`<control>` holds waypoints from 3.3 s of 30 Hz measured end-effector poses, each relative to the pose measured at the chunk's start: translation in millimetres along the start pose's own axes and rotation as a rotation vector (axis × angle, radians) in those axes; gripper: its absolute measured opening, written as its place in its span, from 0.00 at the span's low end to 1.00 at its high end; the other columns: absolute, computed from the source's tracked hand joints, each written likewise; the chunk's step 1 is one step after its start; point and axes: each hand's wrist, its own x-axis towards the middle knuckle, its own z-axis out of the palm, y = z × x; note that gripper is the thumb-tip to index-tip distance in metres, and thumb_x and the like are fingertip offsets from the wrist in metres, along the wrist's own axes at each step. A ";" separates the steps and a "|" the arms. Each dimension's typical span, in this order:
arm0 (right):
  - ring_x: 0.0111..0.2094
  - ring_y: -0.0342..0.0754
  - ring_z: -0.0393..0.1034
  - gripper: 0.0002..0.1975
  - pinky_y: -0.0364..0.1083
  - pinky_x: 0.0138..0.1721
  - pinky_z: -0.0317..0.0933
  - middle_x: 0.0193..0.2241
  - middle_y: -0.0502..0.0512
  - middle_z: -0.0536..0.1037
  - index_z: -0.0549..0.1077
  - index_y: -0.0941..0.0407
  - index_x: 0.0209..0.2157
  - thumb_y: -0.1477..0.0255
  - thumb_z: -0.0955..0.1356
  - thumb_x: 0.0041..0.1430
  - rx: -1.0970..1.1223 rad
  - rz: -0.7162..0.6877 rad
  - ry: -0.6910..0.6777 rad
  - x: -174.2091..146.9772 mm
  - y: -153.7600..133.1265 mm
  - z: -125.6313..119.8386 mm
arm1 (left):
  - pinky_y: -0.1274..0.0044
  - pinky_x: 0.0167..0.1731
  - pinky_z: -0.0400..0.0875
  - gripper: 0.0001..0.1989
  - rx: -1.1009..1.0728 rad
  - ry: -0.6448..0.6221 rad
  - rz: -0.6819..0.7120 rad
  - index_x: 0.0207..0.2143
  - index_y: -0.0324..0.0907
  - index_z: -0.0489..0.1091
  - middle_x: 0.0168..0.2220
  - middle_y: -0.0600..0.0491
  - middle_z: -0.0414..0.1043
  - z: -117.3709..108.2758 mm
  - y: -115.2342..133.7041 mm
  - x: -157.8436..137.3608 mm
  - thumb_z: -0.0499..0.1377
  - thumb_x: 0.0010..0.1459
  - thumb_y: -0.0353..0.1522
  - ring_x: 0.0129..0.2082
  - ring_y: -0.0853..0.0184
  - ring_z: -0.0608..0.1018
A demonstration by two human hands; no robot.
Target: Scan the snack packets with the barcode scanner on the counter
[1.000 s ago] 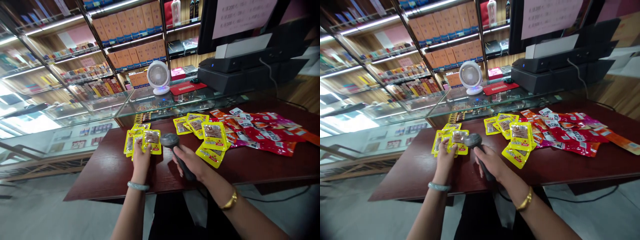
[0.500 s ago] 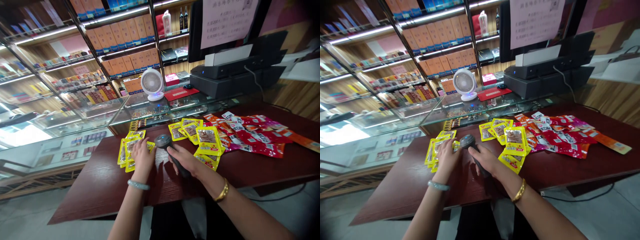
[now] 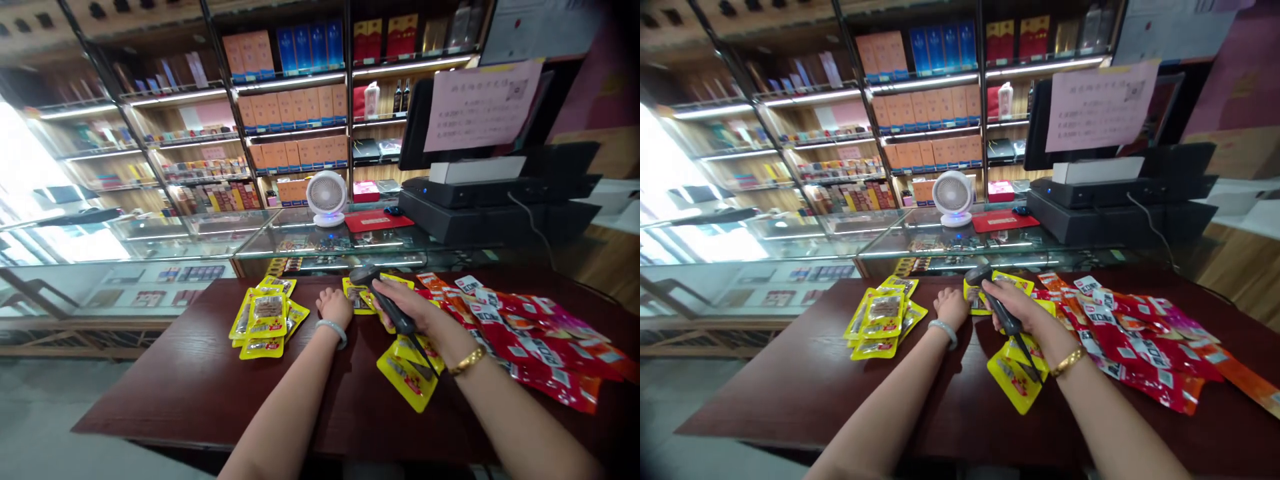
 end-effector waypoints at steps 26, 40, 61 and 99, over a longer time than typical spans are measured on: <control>0.10 0.36 0.61 0.25 0.36 0.10 0.52 0.20 0.43 0.70 0.63 0.55 0.34 0.46 0.67 0.54 0.017 0.008 -0.183 -16.2 39.3 36.3 | 0.83 0.20 0.60 0.11 -1.026 0.197 -0.075 0.31 0.43 0.64 0.22 0.59 0.64 -10.2 -60.6 -6.0 0.51 0.60 0.40 0.20 0.74 0.67; 0.10 0.37 0.63 0.25 0.36 0.10 0.52 0.20 0.44 0.71 0.64 0.55 0.35 0.47 0.67 0.54 0.024 0.021 -0.163 -15.8 41.5 38.0 | 0.60 0.52 0.62 0.28 -0.115 0.512 -0.294 0.61 0.39 0.57 0.54 0.37 0.68 -69.5 -117.0 -3.4 0.53 0.57 0.32 0.55 0.49 0.70; 0.10 0.40 0.62 0.23 0.40 0.10 0.58 0.18 0.46 0.72 0.65 0.55 0.27 0.49 0.69 0.54 -0.037 -0.075 0.151 -18.8 8.3 -44.2 | 0.63 0.51 0.63 0.24 -0.087 0.006 0.319 0.51 0.46 0.73 0.51 0.43 0.73 -1.6 -7.6 -19.7 0.54 0.59 0.49 0.52 0.51 0.71; 0.10 0.37 0.62 0.23 0.37 0.11 0.54 0.20 0.45 0.72 0.65 0.55 0.31 0.48 0.67 0.57 -0.030 -0.037 -0.095 -7.0 37.9 -7.9 | 0.75 0.37 0.66 0.14 -0.412 0.367 -0.149 0.46 0.46 0.70 0.40 0.49 0.77 -49.5 -83.0 19.0 0.50 0.63 0.38 0.40 0.62 0.77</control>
